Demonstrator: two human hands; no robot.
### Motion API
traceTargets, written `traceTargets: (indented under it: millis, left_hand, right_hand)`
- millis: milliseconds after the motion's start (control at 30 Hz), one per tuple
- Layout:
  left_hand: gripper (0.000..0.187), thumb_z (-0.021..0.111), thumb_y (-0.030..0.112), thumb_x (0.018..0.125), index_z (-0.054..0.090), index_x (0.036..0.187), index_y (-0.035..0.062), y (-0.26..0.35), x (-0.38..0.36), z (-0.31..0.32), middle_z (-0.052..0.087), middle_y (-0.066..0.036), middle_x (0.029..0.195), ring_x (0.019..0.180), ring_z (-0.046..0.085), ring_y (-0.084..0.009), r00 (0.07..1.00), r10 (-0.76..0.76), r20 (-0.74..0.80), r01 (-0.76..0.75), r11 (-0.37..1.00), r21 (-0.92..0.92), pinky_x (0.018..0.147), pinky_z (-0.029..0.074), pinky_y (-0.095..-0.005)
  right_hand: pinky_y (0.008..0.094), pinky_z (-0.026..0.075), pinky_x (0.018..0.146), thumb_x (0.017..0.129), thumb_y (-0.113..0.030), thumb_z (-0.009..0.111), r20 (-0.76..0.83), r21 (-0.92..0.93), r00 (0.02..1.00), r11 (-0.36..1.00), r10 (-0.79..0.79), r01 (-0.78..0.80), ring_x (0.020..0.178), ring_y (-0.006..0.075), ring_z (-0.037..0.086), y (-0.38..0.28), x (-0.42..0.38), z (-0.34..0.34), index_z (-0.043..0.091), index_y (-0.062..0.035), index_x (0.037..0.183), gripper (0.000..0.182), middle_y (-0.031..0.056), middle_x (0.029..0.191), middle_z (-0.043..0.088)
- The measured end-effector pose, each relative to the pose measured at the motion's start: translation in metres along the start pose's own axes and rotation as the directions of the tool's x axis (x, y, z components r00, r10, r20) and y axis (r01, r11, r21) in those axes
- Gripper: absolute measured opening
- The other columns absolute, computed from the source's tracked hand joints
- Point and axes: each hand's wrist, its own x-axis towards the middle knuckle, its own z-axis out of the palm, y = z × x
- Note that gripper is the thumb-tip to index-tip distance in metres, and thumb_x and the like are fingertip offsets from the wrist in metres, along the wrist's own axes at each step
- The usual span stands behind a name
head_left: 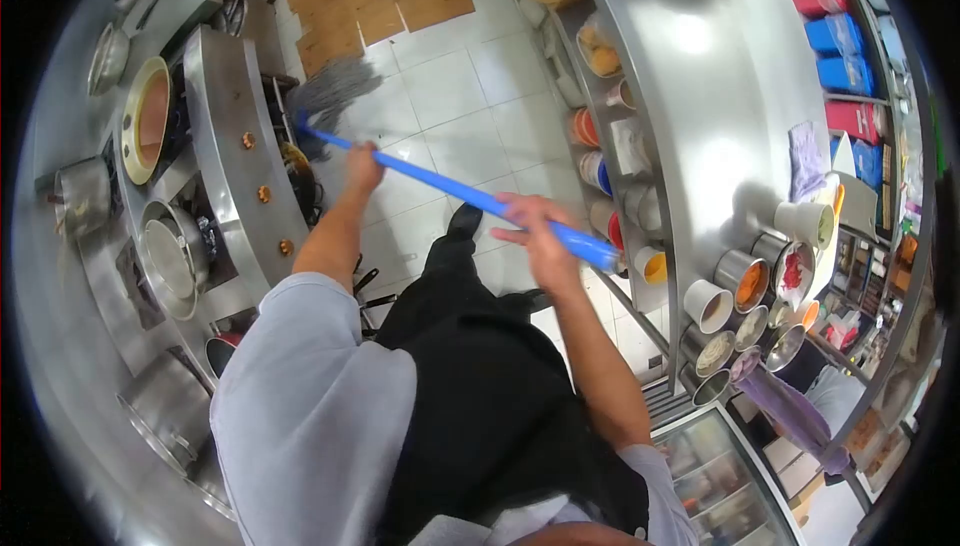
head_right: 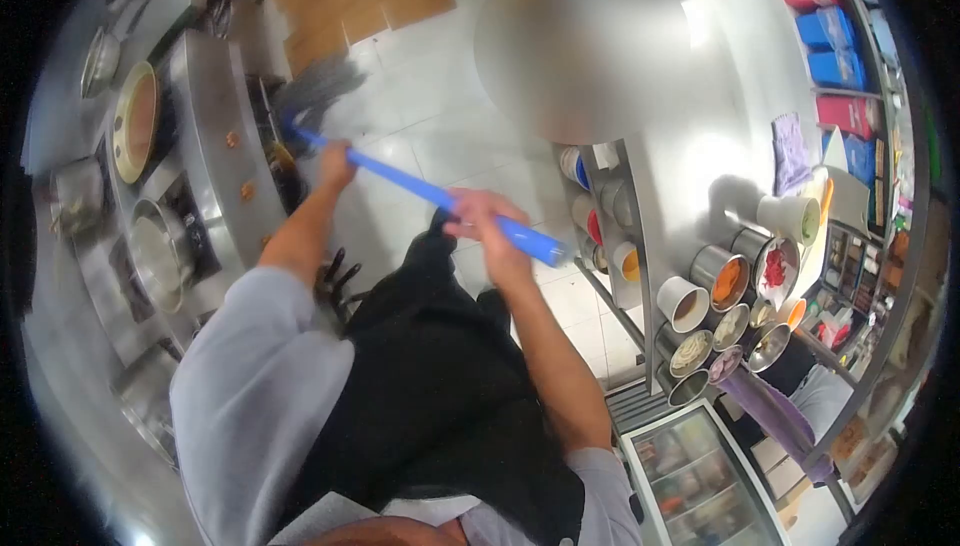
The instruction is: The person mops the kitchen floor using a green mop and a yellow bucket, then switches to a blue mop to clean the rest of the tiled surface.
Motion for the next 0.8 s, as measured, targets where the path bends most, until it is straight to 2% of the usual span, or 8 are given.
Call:
traceTargets:
  millis: [33, 133, 300, 367, 433, 567, 700, 800]
  left_hand:
    - [0.022, 0.074, 0.015, 0.084, 0.07, 0.104, 0.0069, 0.001, -0.008, -0.002, 0.069, -0.023, 0.107, 0.11, 0.062, -0.043, 0.985, -0.172, -0.017, 0.173, 0.983, 0.058, 0.098, 0.051, -0.05]
    - [0.034, 0.077, 0.02, 0.086, 0.07, 0.116, 0.0073, 0.028, -0.022, 0.006, 0.069, -0.026, 0.116, 0.123, 0.058, -0.0449, 0.956, -0.29, 0.047, 0.289, 0.957, 0.041, 0.106, 0.048, -0.0477]
    - [0.038, 0.081, 0.028, 0.086, 0.07, 0.117, 0.0084, 0.161, -0.029, 0.061, 0.059, -0.029, 0.139, 0.132, 0.053, -0.0464, 0.974, 0.027, -0.227, -0.081, 0.97, -0.231, 0.111, 0.044, -0.0507]
    - [0.033, 0.08, 0.025, 0.086, 0.071, 0.116, 0.0108, 0.243, -0.027, 0.055, 0.059, -0.028, 0.138, 0.133, 0.052, -0.0464, 0.965, 0.026, -0.262, -0.126, 0.918, -0.375, 0.112, 0.043, -0.0512]
    - [0.03, 0.08, 0.023, 0.085, 0.071, 0.11, 0.0113, 0.306, -0.016, 0.056, 0.066, -0.021, 0.127, 0.129, 0.056, -0.0426, 0.943, 0.105, -0.315, -0.233, 0.885, -0.402, 0.111, 0.044, -0.0494]
    - [0.029, 0.085, 0.027, 0.075, 0.071, 0.097, 0.0118, 0.397, 0.017, 0.054, 0.07, -0.011, 0.11, 0.107, 0.065, -0.0346, 0.928, 0.328, -0.175, -0.371, 0.784, -0.498, 0.099, 0.047, -0.0553]
    - [0.029, 0.081, 0.032, 0.076, 0.073, 0.098, 0.016, 0.445, 0.053, 0.062, 0.068, -0.013, 0.105, 0.107, 0.064, -0.0363, 0.765, 0.644, 0.011, -0.618, 0.739, -0.267, 0.095, 0.049, -0.0514]
    - [0.02, 0.078, 0.03, 0.078, 0.073, 0.092, 0.0171, 0.46, 0.044, 0.05, 0.068, -0.01, 0.105, 0.111, 0.063, -0.0341, 0.821, 0.57, -0.031, -0.557, 0.788, -0.263, 0.101, 0.045, -0.0552]
  right_hand:
    - [0.0567, 0.063, 0.087, 0.108, -0.019, 0.049, 0.014, -0.043, 0.996, 0.995, 0.086, -0.086, 0.129, 0.0384, 0.059, 0.0, 0.0, 0.005, 0.063, 0.0, 0.101, 0.024, 0.0204, 0.119, 0.066]
    - [0.0569, 0.063, 0.088, 0.109, -0.022, 0.05, 0.056, -0.025, 0.997, 0.998, 0.052, -0.05, 0.134, 0.0404, 0.055, -0.006, -0.017, -0.025, 0.063, -0.0022, 0.101, 0.025, 0.0219, 0.123, 0.065]
    - [0.0642, 0.062, 0.088, 0.108, -0.038, 0.051, 0.047, 0.131, 0.925, 0.92, -0.378, 0.369, 0.131, 0.0499, 0.053, -0.069, -0.075, -0.111, 0.056, -0.0073, 0.097, 0.033, 0.0214, 0.111, 0.064]
    - [0.0682, 0.061, 0.087, 0.108, -0.047, 0.048, -0.025, 0.019, 0.907, 0.907, -0.421, 0.422, 0.126, 0.0511, 0.054, -0.116, -0.111, -0.121, 0.054, -0.008, 0.094, 0.042, 0.0196, 0.1, 0.059]
    - [0.0677, 0.059, 0.09, 0.108, -0.05, 0.046, -0.034, 0.094, 0.839, 0.834, -0.543, 0.544, 0.121, 0.0498, 0.056, -0.145, -0.142, -0.123, 0.052, -0.0036, 0.096, 0.048, 0.0224, 0.1, 0.058]
    - [0.0673, 0.06, 0.089, 0.109, -0.052, 0.039, -0.146, -0.095, 0.759, 0.773, -0.634, 0.627, 0.116, 0.0466, 0.056, -0.164, -0.173, -0.114, 0.047, -0.0047, 0.091, 0.051, 0.0178, 0.091, 0.051]
    - [0.0658, 0.063, 0.084, 0.11, -0.051, 0.038, -0.343, -0.082, 0.707, 0.769, -0.619, 0.634, 0.106, 0.0401, 0.056, -0.163, -0.173, -0.141, 0.041, -0.0079, 0.078, 0.053, 0.0113, 0.082, 0.044]
    - [0.0584, 0.066, 0.074, 0.11, -0.046, 0.04, -0.398, -0.114, 0.715, 0.804, -0.575, 0.583, 0.092, 0.032, 0.052, -0.195, -0.155, -0.16, 0.035, -0.011, 0.071, 0.053, 0.0056, 0.074, 0.037]
